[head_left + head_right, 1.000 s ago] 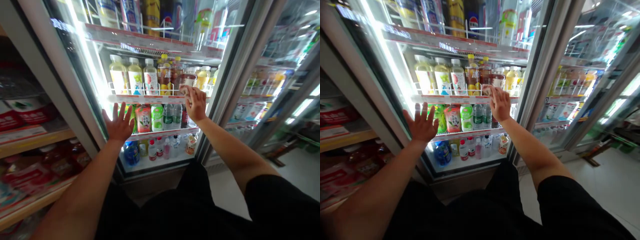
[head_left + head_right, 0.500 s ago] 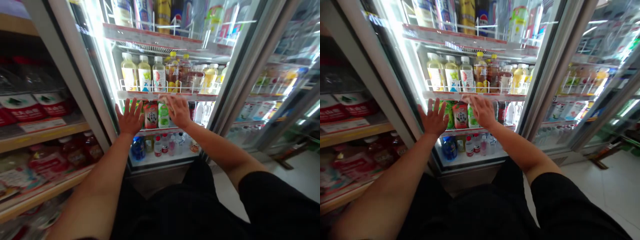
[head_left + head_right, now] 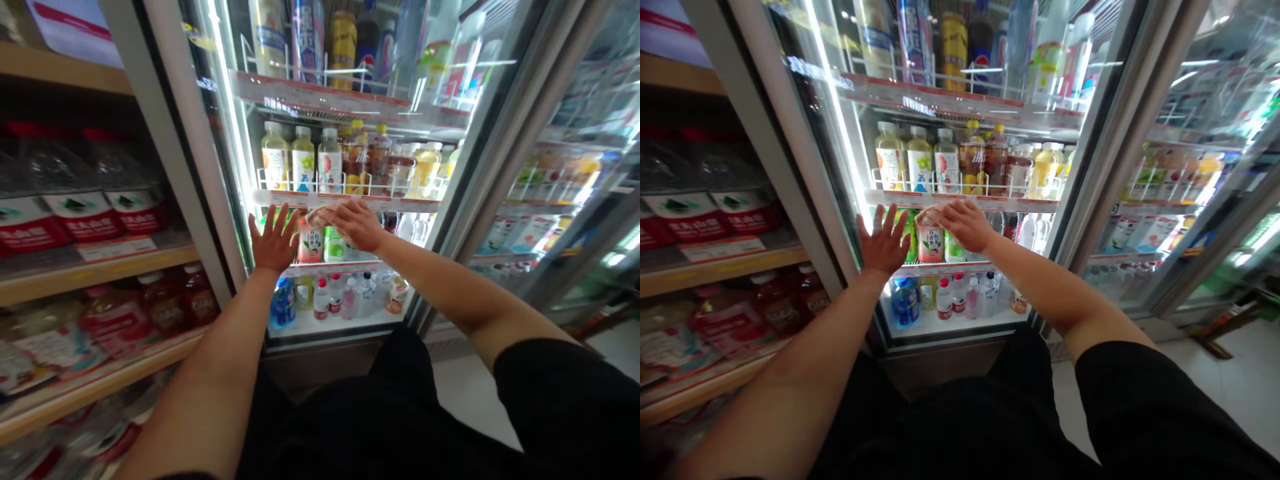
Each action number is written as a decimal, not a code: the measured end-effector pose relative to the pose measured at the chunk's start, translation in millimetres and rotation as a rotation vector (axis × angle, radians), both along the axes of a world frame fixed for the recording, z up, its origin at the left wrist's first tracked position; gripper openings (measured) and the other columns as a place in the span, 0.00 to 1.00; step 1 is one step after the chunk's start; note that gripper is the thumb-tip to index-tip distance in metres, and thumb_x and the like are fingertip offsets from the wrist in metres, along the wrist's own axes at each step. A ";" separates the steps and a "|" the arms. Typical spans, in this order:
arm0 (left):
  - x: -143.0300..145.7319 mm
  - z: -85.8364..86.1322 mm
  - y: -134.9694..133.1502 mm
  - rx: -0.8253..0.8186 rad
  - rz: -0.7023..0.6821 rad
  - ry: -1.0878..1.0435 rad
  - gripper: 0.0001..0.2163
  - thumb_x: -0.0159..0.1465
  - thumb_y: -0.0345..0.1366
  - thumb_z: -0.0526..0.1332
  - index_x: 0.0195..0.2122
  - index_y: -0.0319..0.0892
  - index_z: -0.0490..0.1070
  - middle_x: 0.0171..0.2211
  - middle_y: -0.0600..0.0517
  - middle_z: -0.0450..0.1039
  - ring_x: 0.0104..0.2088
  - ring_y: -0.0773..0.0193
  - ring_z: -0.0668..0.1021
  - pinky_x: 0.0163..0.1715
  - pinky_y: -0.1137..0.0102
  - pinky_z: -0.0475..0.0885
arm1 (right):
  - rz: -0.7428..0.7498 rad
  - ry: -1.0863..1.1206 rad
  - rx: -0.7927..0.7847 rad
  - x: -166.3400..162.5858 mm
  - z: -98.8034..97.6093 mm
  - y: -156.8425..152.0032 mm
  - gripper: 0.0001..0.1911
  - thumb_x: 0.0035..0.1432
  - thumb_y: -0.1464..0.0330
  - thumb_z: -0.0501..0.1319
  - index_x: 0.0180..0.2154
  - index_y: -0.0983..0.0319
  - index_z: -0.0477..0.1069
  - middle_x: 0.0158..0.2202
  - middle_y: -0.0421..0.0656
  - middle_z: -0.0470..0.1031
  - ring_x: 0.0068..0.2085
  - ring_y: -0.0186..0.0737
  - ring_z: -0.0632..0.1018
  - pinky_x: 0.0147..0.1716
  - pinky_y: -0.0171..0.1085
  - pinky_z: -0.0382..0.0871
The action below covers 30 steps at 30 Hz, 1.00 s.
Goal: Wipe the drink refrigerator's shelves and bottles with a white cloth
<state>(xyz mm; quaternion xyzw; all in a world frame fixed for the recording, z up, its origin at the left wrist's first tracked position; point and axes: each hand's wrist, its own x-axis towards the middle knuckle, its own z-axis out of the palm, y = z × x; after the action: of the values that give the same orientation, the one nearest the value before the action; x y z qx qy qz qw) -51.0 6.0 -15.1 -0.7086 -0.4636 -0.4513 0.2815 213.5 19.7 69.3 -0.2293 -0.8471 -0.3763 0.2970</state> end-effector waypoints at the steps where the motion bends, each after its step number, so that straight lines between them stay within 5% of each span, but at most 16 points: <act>1: 0.1 -0.2 -0.1 0.005 -0.004 -0.006 0.24 0.73 0.46 0.51 0.69 0.49 0.64 0.71 0.46 0.59 0.74 0.51 0.53 0.72 0.44 0.24 | -0.005 0.003 -0.011 1.1 2.2 -0.1 0.31 0.71 0.70 0.54 0.71 0.47 0.56 0.61 0.43 0.73 0.58 0.51 0.72 0.58 0.51 0.67; 6: -0.5 -1.9 1.9 0.007 0.012 0.004 0.24 0.74 0.45 0.51 0.70 0.49 0.63 0.72 0.47 0.58 0.75 0.51 0.53 0.72 0.46 0.23 | -0.097 0.440 0.033 8.3 5.7 1.9 0.32 0.70 0.73 0.52 0.72 0.52 0.57 0.63 0.48 0.69 0.61 0.56 0.68 0.61 0.55 0.63; 10: -1.8 -2.8 3.1 0.022 0.017 0.013 0.24 0.74 0.45 0.52 0.70 0.50 0.63 0.71 0.46 0.58 0.75 0.52 0.53 0.72 0.45 0.23 | 0.009 0.102 0.001 15.3 -25.6 -4.0 0.27 0.70 0.71 0.55 0.68 0.52 0.64 0.59 0.46 0.75 0.56 0.51 0.72 0.54 0.49 0.67; 13: -2.9 -3.4 4.2 0.038 0.008 0.024 0.24 0.74 0.45 0.51 0.70 0.51 0.62 0.71 0.48 0.60 0.74 0.53 0.54 0.71 0.46 0.22 | 0.037 -0.052 -0.030 27.5 -27.7 -3.1 0.24 0.70 0.70 0.56 0.65 0.54 0.68 0.58 0.46 0.76 0.54 0.48 0.73 0.52 0.47 0.67; 19: -3.2 -4.3 6.4 0.063 0.032 0.038 0.25 0.74 0.47 0.50 0.70 0.49 0.62 0.72 0.47 0.58 0.75 0.52 0.52 0.71 0.47 0.21 | -0.066 0.431 0.069 54.7 -11.9 4.3 0.27 0.68 0.73 0.54 0.66 0.56 0.67 0.59 0.49 0.74 0.58 0.54 0.71 0.58 0.53 0.66; 25: -2.4 -3.1 3.5 0.018 0.004 0.004 0.25 0.74 0.47 0.51 0.70 0.51 0.62 0.71 0.47 0.60 0.75 0.50 0.52 0.72 0.45 0.23 | 0.003 -0.038 -0.050 86.1 -44.3 -1.8 0.23 0.69 0.72 0.58 0.63 0.55 0.71 0.56 0.47 0.79 0.53 0.47 0.76 0.53 0.47 0.70; 30: -1.9 -3.2 3.2 0.026 0.018 -0.002 0.24 0.73 0.47 0.51 0.69 0.52 0.63 0.70 0.49 0.62 0.75 0.53 0.49 0.72 0.48 0.22 | -0.123 0.408 0.098 120.8 -34.2 6.9 0.24 0.68 0.73 0.55 0.63 0.58 0.71 0.57 0.52 0.77 0.57 0.52 0.75 0.59 0.54 0.69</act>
<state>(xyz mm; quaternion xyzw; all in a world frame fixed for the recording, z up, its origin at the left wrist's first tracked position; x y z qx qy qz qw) -52.9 9.2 -18.2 -0.7003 -0.4641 -0.4556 0.2942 334.3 26.6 35.2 -0.3371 -0.7346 -0.3804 0.4494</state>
